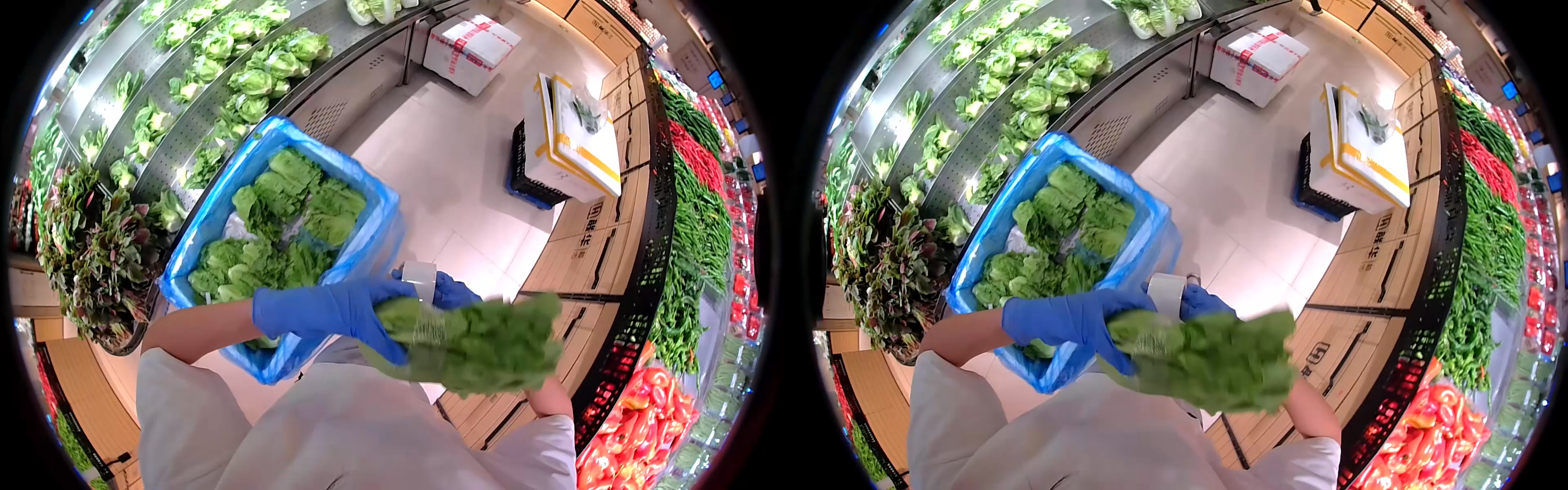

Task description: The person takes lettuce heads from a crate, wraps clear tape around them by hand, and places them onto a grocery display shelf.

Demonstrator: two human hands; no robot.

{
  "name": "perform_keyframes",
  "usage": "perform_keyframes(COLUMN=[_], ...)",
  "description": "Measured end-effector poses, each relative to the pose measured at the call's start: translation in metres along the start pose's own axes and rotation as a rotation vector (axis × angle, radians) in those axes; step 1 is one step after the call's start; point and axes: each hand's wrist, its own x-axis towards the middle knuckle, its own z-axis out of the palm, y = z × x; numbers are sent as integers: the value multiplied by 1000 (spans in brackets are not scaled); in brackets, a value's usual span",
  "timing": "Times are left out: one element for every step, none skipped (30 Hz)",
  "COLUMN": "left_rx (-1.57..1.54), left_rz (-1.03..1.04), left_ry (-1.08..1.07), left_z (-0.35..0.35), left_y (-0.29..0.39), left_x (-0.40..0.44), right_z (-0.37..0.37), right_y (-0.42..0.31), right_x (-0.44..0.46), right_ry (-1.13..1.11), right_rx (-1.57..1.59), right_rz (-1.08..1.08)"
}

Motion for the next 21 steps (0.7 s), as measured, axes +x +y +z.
perform_keyframes(left_rx=[142, 275, 277, 224, 168, 74, 63, -82, -228, -185, -195, -115, -38, -55, -71, -89, -105, -192, -281, -319, -328], left_rz=[1, 32, 48, 71, 97, 112, 129, 96, 61, 55, 60, 37, 15, 20, -33, -83, -74, -24, 30, 19, 31], left_ry=[-54, -51, -31, 2, 43, 60, 93, 80, 65, 93, 114, 125, 134, 152, 180, 206, 227, 284, 340, 344, 372], left_z=[-7, -15, -22, -29, -39, -52, -65, -76, -88, -95, -101, -109, -114, -122, -135, -146, -155, -167, -178, -193, -205], left_y=[4, 10, 17, 26, 35, 41, 51, 63, 71, 85, 97, 107, 117, 128, 135, 144, 155, 165, 176, 181, 194], left_x=[13, 27, 38, 49, 59, 73, 84, 95, 103, 107, 112, 118, 123, 130, 139, 145, 148, 152, 155, 164, 167], right_z=[-15, -31, -46, -62, -78, -99, -122, -151, -169, -189, -209, -232, -253, -274, -293, -314, -338, -357, -376, -394, -412], right_y=[13, 27, 41, 54, 67, 72, 67, 59, 68, 75, 80, 78, 76, 78, 85, 86, 84, 85, 82, 80, 80], right_x=[9, 19, 28, 35, 42, 52, 63, 72, 84, 95, 106, 120, 132, 143, 156, 171, 189, 207, 221, 234, 248], right_ry=[-18, -42, -71, -120, -155, -176, -193, -156, -188, -21, 157, 119, 75, -48, -169, -196, -380, -554, -582, -649, -714], right_rx=[-7, 18, 99, 382, 662, 872, 1083, 1086, 1085, 1297, 1507, 1440, 1382, 1279, 1173, 1173, 948, 717, 712, 719, 722], right_rz=[-41, -69, -76, -20, 48, 97, 159, 334, 328, 302, 278, 263, 257, 257, 249, 252, 183, 102, 94, 175, 251])
